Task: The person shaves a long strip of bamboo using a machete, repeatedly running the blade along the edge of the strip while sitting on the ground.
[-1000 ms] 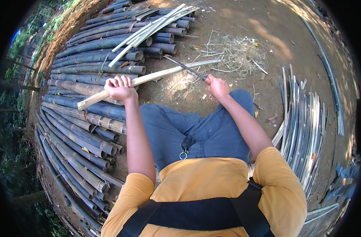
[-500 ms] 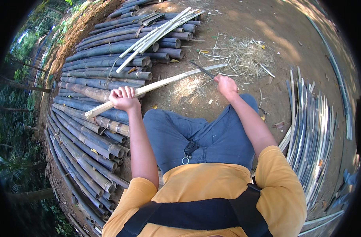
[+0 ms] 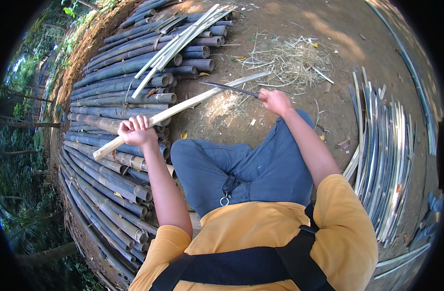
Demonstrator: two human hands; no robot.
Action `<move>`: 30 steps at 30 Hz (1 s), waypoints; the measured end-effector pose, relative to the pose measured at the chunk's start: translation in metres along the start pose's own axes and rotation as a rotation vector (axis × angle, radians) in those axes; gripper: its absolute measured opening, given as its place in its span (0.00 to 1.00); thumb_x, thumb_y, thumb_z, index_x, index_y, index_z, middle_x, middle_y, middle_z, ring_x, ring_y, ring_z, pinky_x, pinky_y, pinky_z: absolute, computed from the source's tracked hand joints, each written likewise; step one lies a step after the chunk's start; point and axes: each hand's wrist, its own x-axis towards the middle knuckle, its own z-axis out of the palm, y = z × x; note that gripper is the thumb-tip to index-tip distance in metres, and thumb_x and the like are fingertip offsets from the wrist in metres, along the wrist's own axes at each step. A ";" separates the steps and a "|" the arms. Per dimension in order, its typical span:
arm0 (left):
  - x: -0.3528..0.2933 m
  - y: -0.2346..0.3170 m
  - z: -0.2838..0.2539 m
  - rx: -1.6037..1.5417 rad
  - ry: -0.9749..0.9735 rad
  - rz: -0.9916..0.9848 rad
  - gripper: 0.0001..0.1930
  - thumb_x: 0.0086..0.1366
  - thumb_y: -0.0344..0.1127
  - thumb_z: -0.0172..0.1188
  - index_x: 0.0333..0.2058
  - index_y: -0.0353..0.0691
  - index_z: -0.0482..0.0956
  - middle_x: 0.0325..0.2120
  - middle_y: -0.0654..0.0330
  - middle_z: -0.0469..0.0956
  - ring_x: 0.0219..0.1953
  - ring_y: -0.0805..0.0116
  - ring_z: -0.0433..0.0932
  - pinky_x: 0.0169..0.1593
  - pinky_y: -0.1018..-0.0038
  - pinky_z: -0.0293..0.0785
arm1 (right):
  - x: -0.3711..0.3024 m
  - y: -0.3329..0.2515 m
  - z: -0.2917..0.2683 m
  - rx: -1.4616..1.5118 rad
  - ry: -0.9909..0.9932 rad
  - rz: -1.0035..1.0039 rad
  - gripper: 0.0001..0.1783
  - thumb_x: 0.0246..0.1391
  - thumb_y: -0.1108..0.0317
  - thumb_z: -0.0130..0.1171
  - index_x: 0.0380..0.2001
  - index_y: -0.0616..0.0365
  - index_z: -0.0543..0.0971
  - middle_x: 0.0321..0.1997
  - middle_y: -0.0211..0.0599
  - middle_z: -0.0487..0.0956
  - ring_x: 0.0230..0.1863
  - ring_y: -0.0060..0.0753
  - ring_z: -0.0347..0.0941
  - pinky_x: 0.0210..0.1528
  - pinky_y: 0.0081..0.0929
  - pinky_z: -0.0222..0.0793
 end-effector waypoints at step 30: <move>0.028 0.008 0.031 -0.032 -0.194 -0.013 0.22 0.70 0.43 0.39 0.15 0.49 0.54 0.08 0.67 0.52 0.08 0.74 0.48 0.16 0.76 0.47 | 0.020 0.008 0.034 0.125 0.170 0.037 0.08 0.54 0.64 0.57 0.38 0.45 0.77 0.34 0.45 0.84 0.37 0.53 0.82 0.41 0.49 0.76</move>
